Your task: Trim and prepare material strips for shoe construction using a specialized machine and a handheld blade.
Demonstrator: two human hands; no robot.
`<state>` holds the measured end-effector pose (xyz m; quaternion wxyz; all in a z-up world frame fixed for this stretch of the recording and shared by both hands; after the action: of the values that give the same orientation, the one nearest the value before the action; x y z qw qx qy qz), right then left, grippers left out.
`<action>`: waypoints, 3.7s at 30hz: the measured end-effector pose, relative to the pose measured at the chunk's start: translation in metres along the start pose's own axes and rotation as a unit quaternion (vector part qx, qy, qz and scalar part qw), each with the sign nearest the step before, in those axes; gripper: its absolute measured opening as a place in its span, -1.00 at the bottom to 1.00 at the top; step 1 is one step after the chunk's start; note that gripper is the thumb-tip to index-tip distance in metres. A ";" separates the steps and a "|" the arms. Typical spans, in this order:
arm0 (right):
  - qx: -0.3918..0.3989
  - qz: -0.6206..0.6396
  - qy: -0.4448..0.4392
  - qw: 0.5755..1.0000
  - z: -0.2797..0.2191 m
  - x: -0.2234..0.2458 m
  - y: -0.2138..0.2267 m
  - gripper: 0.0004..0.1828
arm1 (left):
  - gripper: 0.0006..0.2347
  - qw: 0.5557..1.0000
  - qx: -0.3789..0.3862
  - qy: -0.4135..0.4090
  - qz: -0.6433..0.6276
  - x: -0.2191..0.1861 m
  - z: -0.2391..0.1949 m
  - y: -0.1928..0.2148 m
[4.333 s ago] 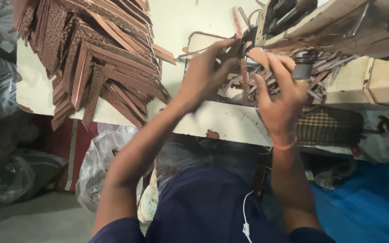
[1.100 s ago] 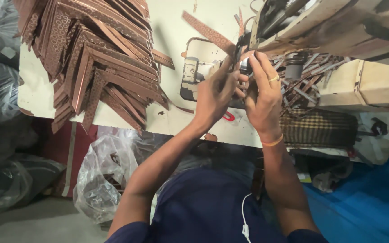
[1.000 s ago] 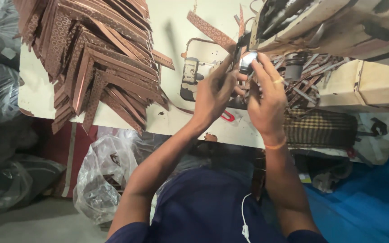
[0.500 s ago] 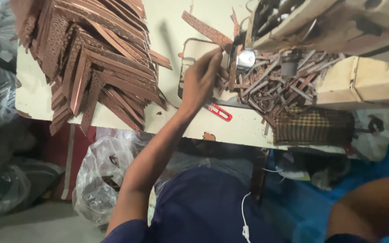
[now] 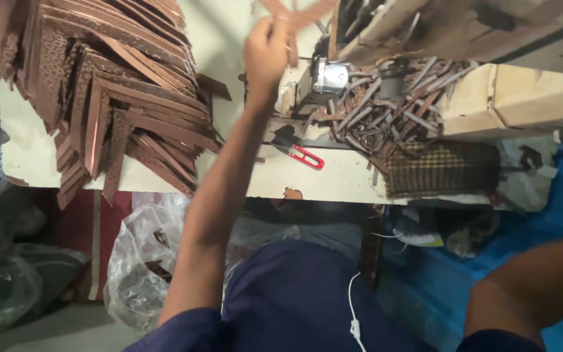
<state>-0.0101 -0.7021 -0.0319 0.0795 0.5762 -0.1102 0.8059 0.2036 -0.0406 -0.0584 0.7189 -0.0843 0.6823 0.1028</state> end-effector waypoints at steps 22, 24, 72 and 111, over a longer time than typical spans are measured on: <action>0.355 -0.244 0.057 0.901 -0.092 0.051 -0.452 -0.83 | -0.59 0.768 0.085 -0.468 0.430 -0.093 -0.187 0.050; 0.343 -0.197 -0.125 0.910 -0.095 0.045 -0.451 -0.83 | -0.87 0.785 0.330 -0.285 0.440 -0.036 -0.189 0.049; 0.227 -0.319 0.017 0.920 -0.205 -0.019 -0.443 -0.89 | -0.93 0.848 0.122 -0.193 0.478 0.041 -0.242 0.092; 0.195 -0.339 0.128 0.911 -0.150 -0.017 -0.451 -0.86 | -0.84 0.947 0.105 0.064 0.296 0.007 -0.240 0.104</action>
<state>-0.0262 -0.2274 -0.0560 0.2480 0.4753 0.2621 0.8025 -0.0543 -0.0023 -0.0766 0.6160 0.1910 0.7278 0.2329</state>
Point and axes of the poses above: each hand's wrist, its own z-axis towards the middle knuckle, its own y-axis out of the back of the hand, x = y × z, the point moved 3 cm from there along z, towards the middle knuckle, and after that the axes turned 14 degrees about z, right-handed, at the moved point
